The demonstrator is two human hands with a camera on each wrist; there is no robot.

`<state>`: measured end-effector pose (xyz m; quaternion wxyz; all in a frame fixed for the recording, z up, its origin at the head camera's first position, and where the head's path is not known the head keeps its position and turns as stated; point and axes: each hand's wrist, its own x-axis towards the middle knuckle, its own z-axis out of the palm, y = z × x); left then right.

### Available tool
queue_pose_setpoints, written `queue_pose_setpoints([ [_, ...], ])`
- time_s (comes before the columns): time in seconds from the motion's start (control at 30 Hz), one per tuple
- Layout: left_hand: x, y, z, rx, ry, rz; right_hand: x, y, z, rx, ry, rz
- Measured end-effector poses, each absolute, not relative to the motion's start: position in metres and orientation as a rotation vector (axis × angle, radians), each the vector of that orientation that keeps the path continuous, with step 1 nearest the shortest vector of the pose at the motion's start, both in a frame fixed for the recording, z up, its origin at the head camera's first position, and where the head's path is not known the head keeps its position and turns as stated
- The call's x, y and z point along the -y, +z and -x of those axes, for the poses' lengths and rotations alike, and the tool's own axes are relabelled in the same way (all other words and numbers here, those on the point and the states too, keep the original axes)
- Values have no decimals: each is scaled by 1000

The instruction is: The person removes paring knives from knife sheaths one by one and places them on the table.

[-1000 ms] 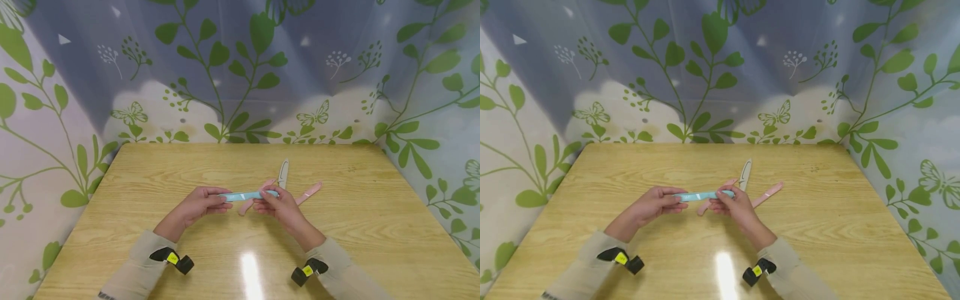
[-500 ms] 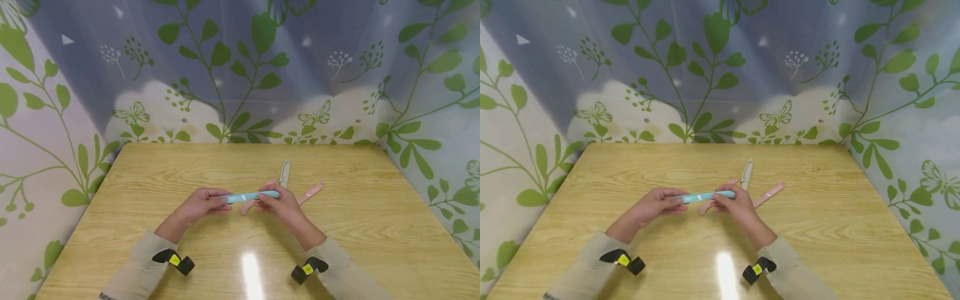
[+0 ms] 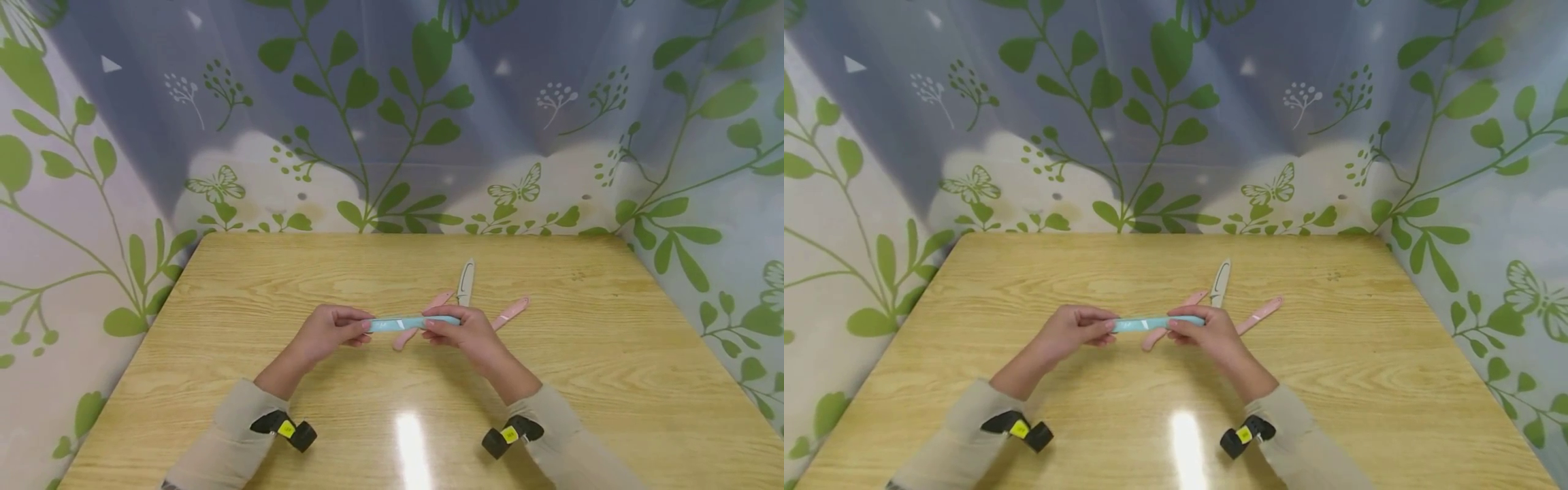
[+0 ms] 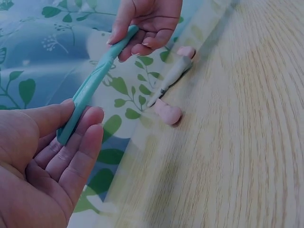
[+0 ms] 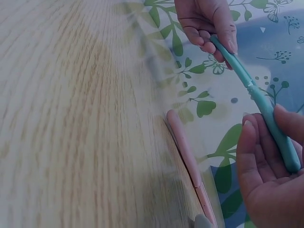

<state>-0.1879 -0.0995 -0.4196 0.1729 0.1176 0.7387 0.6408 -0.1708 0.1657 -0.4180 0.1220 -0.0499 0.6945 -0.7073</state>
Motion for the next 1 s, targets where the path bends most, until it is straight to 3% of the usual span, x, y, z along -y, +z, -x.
queue_pose_setpoints([
  [1.0, 111, -421, 187, -2102, 1828, -317, -172, -418, 170, -2023, -2049, 153],
])
